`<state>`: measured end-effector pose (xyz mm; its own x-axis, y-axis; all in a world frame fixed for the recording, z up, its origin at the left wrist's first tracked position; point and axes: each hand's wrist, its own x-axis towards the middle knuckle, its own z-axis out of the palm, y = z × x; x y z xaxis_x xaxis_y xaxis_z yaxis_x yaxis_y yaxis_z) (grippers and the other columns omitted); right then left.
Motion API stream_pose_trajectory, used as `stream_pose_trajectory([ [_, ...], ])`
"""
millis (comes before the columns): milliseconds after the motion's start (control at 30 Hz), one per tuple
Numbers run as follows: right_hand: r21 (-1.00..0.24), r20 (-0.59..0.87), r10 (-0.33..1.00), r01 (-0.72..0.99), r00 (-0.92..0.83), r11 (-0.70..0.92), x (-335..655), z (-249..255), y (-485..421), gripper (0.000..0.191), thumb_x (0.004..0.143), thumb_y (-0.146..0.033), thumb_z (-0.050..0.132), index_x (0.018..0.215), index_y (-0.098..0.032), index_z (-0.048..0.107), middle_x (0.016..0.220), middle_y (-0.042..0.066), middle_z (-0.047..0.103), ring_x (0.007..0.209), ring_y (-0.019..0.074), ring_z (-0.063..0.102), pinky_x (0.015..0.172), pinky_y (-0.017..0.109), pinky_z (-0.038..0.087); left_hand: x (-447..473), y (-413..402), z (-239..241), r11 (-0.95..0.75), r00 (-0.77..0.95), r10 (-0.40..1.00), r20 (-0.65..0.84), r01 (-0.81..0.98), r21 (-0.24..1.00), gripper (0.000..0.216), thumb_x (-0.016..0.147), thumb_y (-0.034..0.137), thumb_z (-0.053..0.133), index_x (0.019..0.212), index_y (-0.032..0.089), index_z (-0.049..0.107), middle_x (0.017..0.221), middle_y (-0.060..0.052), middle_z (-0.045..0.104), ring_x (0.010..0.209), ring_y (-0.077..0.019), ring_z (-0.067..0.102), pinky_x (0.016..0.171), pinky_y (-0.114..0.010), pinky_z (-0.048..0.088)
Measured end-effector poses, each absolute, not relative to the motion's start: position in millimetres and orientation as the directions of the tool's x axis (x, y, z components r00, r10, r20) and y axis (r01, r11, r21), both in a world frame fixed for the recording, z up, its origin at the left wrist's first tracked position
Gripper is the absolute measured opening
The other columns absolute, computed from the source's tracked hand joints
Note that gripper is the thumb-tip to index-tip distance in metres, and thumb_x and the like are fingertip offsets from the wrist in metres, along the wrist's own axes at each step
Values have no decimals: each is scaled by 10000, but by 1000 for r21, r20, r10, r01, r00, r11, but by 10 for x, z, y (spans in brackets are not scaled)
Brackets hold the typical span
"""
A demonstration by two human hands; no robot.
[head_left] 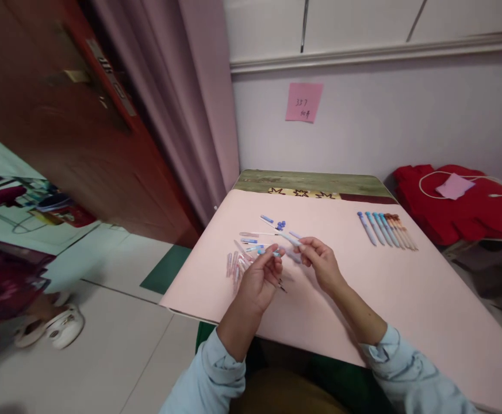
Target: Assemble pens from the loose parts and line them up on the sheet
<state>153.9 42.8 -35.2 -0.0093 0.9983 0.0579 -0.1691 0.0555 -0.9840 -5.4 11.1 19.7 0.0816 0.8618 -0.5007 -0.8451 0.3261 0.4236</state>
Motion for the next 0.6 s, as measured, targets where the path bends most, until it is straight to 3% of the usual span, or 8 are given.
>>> stream_pose_trajectory([
  [133, -978, 176, 976, -85, 131, 188, 1580, -515, 470, 179, 825, -383, 612, 876, -213, 592, 672, -12, 576, 567, 132, 464, 556, 262, 378, -198, 196, 158, 228, -30, 878, -477, -851, 473, 79, 865, 79, 589, 905, 65, 656, 846, -125, 714, 598, -79, 634, 569, -147, 542],
  [300, -969, 244, 963, 56, 111, 239, 1655, -583, 361, 161, 841, -369, 598, 870, -212, 617, 628, -20, 525, 548, 139, 451, 535, 270, 358, -224, 270, 24, 224, -80, 862, -501, -826, 517, 61, 867, 136, 617, 883, 93, 657, 817, -79, 716, 558, -68, 614, 536, -155, 529],
  [500, -926, 331, 940, 221, 83, 307, 1657, -502, 315, 164, 848, -382, 604, 848, -219, 623, 646, -1, 549, 552, 147, 458, 523, 277, 361, -109, 305, -38, 224, -101, 861, -499, -804, 550, 95, 901, 144, 582, 860, 93, 651, 832, -104, 729, 721, -147, 702, 744, -274, 595],
  [600, -891, 387, 919, 290, 81, 350, 1641, -464, 298, 114, 848, -333, 597, 817, -225, 616, 614, -13, 523, 539, 140, 445, 516, 271, 363, -89, 330, -17, 215, -111, 856, -505, -812, 542, 122, 914, 136, 560, 852, 89, 654, 832, -108, 731, 765, -156, 712, 778, -279, 592],
])
